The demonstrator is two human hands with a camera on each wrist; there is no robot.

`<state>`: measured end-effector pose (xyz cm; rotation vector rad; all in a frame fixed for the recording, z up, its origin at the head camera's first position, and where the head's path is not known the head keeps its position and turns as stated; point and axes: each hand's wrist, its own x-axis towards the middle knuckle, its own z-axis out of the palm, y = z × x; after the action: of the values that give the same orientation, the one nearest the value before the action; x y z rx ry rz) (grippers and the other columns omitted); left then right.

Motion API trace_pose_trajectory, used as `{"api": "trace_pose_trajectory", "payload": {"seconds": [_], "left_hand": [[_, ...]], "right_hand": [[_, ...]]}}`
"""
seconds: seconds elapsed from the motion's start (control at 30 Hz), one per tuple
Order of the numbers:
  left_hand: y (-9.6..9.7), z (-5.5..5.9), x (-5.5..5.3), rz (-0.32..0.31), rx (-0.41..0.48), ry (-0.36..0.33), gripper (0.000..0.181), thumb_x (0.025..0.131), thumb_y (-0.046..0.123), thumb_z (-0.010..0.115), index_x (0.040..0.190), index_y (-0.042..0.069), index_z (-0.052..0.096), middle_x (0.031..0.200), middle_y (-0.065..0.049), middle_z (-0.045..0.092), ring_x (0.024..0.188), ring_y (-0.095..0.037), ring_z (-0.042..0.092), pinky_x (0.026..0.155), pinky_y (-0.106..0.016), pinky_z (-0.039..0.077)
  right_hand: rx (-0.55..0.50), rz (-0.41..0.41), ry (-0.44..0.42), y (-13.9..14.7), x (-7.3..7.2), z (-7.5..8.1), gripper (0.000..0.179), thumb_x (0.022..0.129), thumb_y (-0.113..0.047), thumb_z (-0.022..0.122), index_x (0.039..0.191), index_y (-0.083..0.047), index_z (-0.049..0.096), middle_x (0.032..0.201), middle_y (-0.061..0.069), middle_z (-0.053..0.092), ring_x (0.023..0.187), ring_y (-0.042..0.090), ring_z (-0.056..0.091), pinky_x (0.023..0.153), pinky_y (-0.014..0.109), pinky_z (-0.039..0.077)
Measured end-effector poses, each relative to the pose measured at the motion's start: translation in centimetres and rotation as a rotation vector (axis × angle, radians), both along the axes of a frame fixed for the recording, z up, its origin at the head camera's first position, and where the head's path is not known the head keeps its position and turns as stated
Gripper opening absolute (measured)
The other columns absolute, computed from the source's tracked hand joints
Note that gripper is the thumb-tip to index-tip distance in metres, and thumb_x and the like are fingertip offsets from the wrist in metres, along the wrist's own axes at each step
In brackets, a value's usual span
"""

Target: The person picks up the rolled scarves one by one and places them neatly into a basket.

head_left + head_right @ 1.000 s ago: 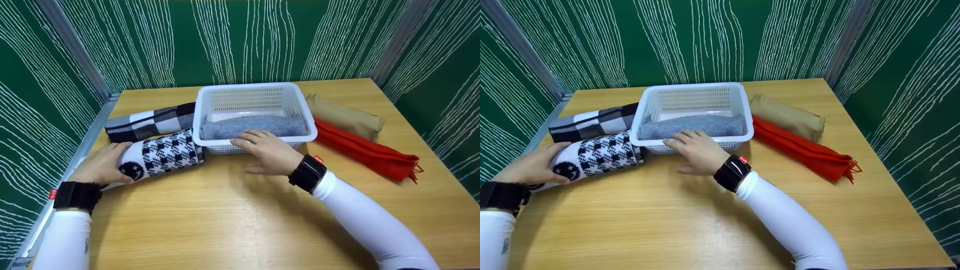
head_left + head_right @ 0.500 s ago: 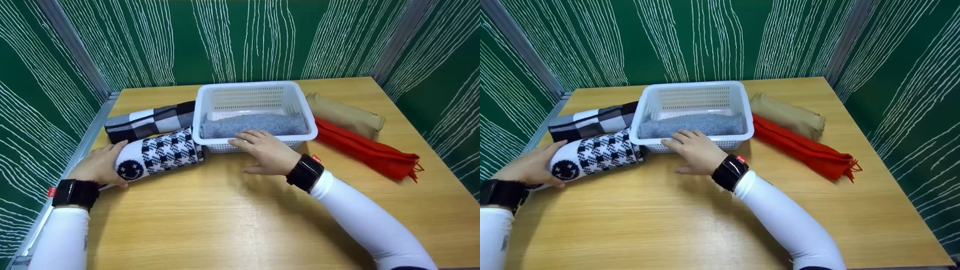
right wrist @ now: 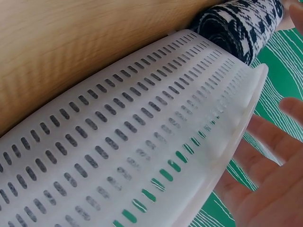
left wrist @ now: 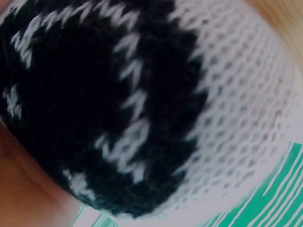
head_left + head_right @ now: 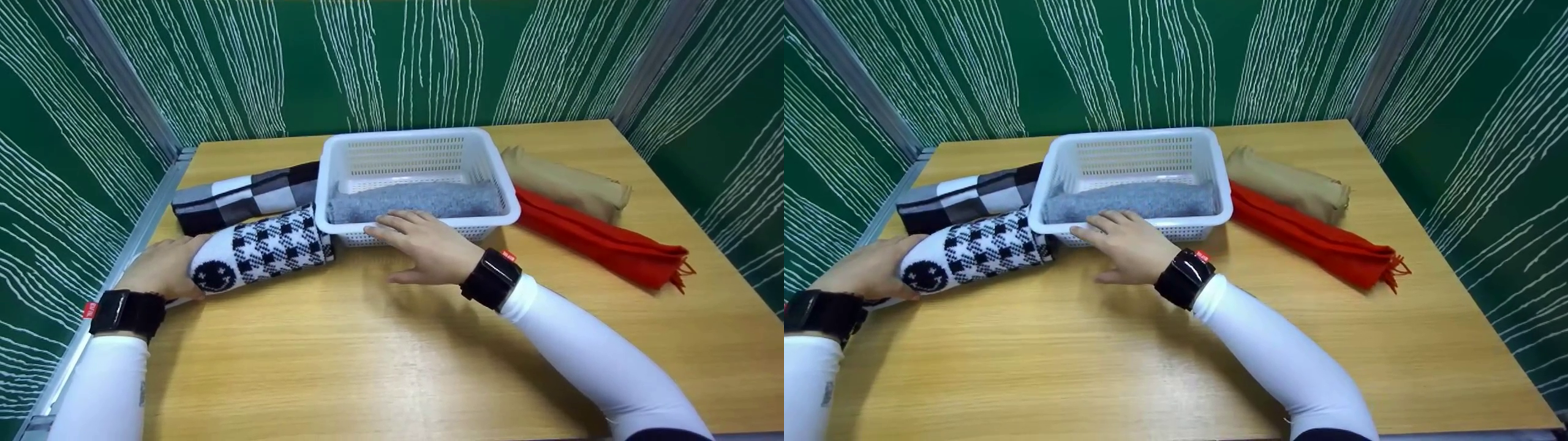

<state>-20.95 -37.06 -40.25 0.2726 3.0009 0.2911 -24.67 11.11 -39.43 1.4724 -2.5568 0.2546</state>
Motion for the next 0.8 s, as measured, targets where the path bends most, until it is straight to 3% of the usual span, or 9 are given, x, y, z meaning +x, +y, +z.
{"api": "trace_pose_trajectory", "payload": {"seconds": [0.17,0.37,0.57,0.8], "left_hand": [[0.1,0.2,0.0,-0.065,-0.041,0.051,0.097,0.074,0.034,0.097,0.16,0.022,0.053,0.151,-0.024,0.064,0.141,-0.054,0.055,0.118,-0.076,0.039],[0.3,0.4,-0.1,-0.078,-0.049,0.053,0.089,0.082,0.035,0.091,0.161,0.03,0.052,0.15,-0.023,0.065,0.139,-0.055,0.057,0.116,-0.078,0.039],[0.2,0.3,0.0,-0.078,-0.092,0.042,0.087,0.088,0.038,0.087,0.163,0.018,0.05,0.155,-0.026,0.06,0.144,-0.058,0.05,0.119,-0.08,0.032],[0.1,0.3,-0.2,-0.089,-0.135,0.04,0.09,0.082,0.032,0.09,0.161,0.012,0.051,0.154,-0.029,0.058,0.144,-0.06,0.048,0.119,-0.078,0.031]], "right_hand": [[-0.011,0.018,0.02,-0.3,-0.1,0.1,0.091,0.09,-0.046,0.088,0.164,-0.012,0.048,0.162,0.021,0.055,0.151,0.042,0.051,0.127,0.06,0.04],[-0.015,0.022,0.023,-0.7,0.0,0.1,0.092,0.09,-0.048,0.088,0.164,-0.012,0.047,0.163,0.021,0.054,0.152,0.042,0.05,0.126,0.061,0.041],[-0.022,0.027,0.032,-1.1,0.0,0.0,0.093,0.089,-0.05,0.088,0.164,-0.012,0.047,0.163,0.02,0.054,0.151,0.042,0.051,0.125,0.062,0.042],[-0.006,0.031,0.016,-2.0,0.2,0.4,0.094,0.091,-0.05,0.086,0.166,-0.014,0.043,0.165,0.02,0.051,0.153,0.041,0.049,0.126,0.061,0.04]]}}
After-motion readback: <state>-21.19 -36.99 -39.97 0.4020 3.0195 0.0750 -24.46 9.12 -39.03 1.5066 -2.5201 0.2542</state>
